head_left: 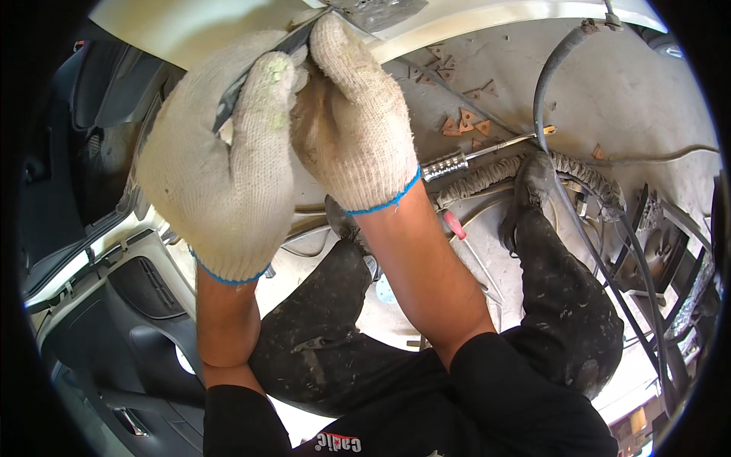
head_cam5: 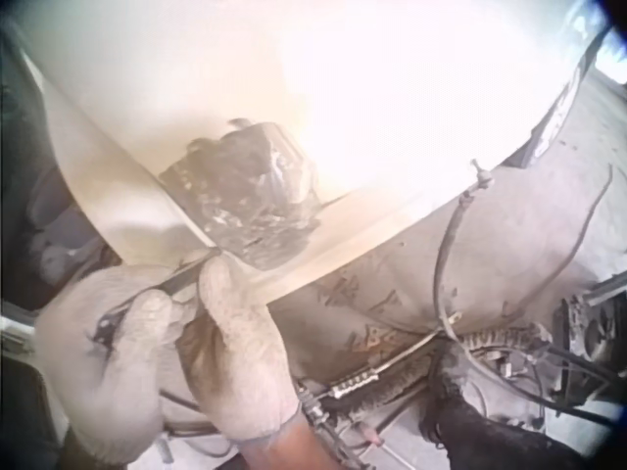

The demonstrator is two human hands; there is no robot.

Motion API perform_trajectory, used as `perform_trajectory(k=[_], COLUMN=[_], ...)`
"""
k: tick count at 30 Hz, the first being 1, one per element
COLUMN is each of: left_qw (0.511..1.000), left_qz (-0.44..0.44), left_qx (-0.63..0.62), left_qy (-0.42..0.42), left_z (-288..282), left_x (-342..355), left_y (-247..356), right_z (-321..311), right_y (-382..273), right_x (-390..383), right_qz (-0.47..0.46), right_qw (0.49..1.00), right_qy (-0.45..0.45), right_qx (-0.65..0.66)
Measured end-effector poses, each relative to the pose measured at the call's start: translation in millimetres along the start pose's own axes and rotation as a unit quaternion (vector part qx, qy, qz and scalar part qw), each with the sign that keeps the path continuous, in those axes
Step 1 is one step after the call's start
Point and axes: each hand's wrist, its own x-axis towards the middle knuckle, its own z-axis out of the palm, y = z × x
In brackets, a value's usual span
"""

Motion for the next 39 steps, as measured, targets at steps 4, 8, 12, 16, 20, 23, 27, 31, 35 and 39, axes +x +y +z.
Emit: perform_trajectory(k=[4, 8, 12, 16, 20, 23, 27, 31, 35, 39], left_qw=[0.999, 0.998, 0.998, 0.999, 0.998, 0.999, 0.999, 0.999, 0.992, 0.996], left_qz=[0.012, -0.036, 0.034, 0.010, -0.026, 0.009, 0.003, -0.015, 0.101, 0.045], left_qx=[-0.040, -0.046, 0.007, -0.014, -0.056, -0.016, -0.032, -0.013, -0.004, 0.011], left_qy=[-0.016, -0.016, -0.047, -0.029, -0.002, -0.035, -0.022, -0.047, -0.073, -0.082], left_z=[4.0, 2.7, 0.0, 1.3, 2.3, 0.8, 1.4, 1.5, 2.7, 2.0], left_x=[10.0, 13.3, 9.1, 5.4, 2.8, 15.3, 14.1, 15.8, 17.8, 12.0], left_y=[20.2, 22.6, 19.6, 14.6, 3.3, 24.4, 22.4, 32.0, 18.0, 13.8], right_z=[4.5, 11.1, 12.8, 16.5, 9.0, 5.5, 22.5, 19.8, -24.6, 8.7], right_y=[-1.6, -0.5, -3.2, -6.6, 1.3, 3.2, -3.4, -9.3, 0.5, -4.3], right_x=[-2.5, -2.1, -6.7, -8.8, -4.6, 0.2, -4.5, -3.2, 1.8, -6.5], right_qz=[0.003, -0.004, 0.009, 0.020, 0.002, -0.005, 0.004, 0.019, 0.021, 0.004], right_qw=[0.999, 1.000, 0.998, 0.999, 0.999, 1.000, 0.999, 0.999, 0.999, 0.996], right_qy=[0.032, 0.014, 0.045, 0.035, 0.032, 0.011, 0.043, 0.036, -0.003, 0.085], right_qx=[-0.018, 0.024, 0.033, 0.005, 0.000, 0.005, -0.001, 0.001, 0.045, -0.023])
